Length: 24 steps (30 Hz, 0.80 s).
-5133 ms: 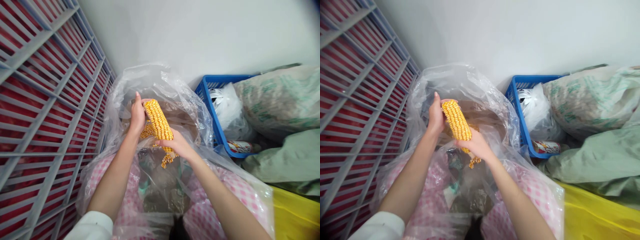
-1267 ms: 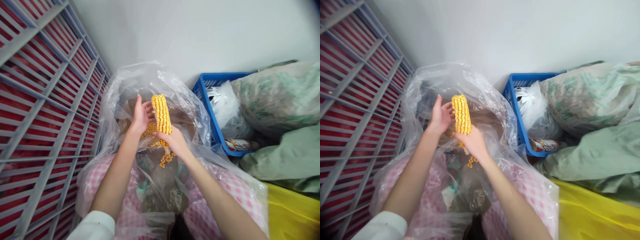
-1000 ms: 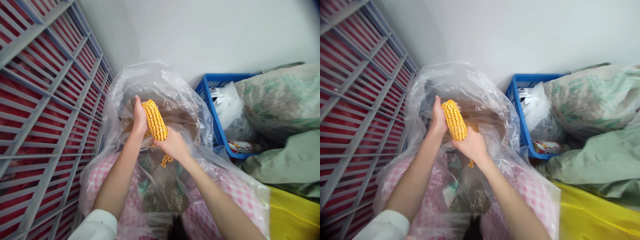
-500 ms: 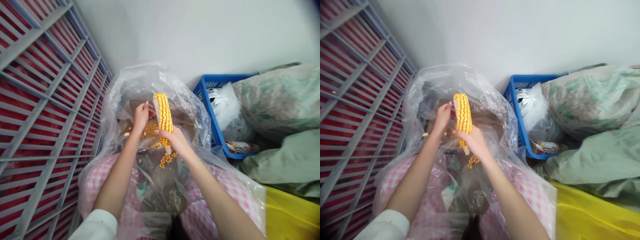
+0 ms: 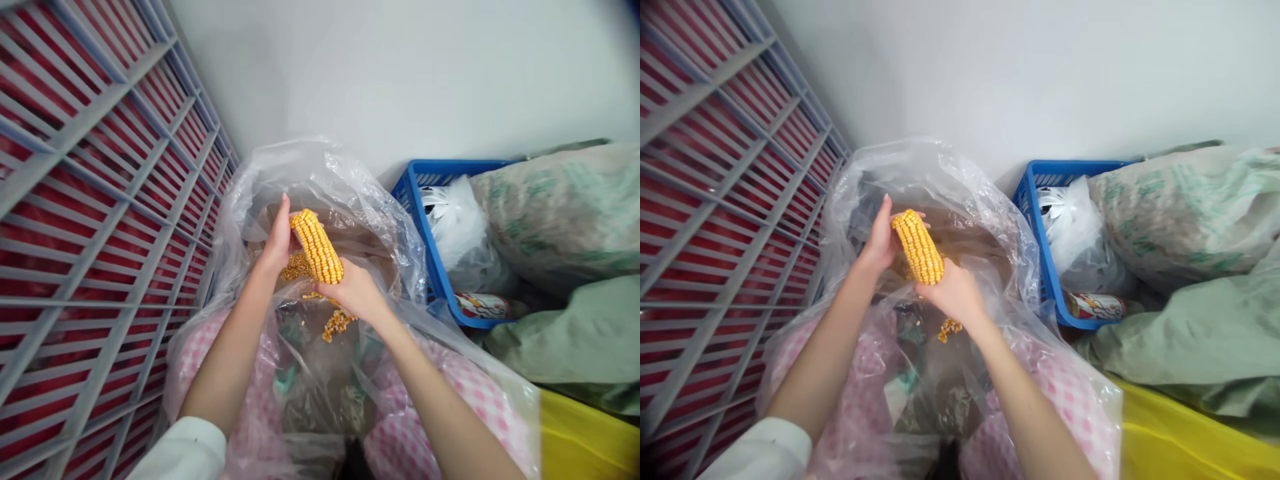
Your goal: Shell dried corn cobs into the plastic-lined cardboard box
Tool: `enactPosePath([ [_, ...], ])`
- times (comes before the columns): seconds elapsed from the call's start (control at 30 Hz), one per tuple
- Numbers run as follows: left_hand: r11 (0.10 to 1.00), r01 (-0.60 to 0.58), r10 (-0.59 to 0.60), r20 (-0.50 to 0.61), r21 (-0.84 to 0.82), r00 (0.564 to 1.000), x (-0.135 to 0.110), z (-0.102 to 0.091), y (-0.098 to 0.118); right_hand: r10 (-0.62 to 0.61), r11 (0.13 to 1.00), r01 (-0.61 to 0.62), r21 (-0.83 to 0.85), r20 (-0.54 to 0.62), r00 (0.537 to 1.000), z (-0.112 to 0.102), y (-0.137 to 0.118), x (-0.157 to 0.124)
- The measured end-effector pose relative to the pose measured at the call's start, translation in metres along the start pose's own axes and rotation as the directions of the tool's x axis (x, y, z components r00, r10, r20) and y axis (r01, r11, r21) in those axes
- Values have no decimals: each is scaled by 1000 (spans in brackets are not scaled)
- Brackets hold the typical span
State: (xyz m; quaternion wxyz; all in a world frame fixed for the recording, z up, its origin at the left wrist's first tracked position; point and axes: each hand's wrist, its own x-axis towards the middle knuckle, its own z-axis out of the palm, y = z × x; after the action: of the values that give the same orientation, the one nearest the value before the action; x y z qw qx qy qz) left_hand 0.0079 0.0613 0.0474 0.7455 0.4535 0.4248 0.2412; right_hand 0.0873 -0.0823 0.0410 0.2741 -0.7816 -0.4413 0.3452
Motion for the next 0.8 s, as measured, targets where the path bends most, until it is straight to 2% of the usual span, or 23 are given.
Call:
enactPosePath([
  [0.13,990,123,-125,-35,-63,991,-6,-6,4,8,993,-6,-118,21,1000,4,-1,-4],
  [0.2,986,131,-138,-72,-103,988,-6,-7,-1,18,991,-15,-131,24,1000,7,-2,-7],
  [0.3,991,-8,-18,-194,-133,981,-4,-5,-14,7,999,-4,-49,70,998,10,-2,-11],
  [0.4,982,-154,112,-311,-113,944,-3,-4,-25,-26,993,13,114,112,993,9,-1,-16],
  [0.5,951,-310,291,-298,-15,909,-4,-1,-28,-97,937,28,348,184,978,4,1,-19],
  [0.57,929,-364,370,-208,72,905,-5,0,-24,-136,891,39,453,184,974,-1,3,-18],
  [0.63,939,-311,325,-79,145,943,-5,-2,-17,-123,868,39,494,139,983,-6,5,-16],
  [0.7,961,-185,191,-8,203,982,-3,-5,-11,-104,850,29,526,114,988,-9,8,-13],
  [0.8,975,-68,81,-54,210,995,2,-10,-7,-86,862,21,507,104,991,-10,11,-9],
])
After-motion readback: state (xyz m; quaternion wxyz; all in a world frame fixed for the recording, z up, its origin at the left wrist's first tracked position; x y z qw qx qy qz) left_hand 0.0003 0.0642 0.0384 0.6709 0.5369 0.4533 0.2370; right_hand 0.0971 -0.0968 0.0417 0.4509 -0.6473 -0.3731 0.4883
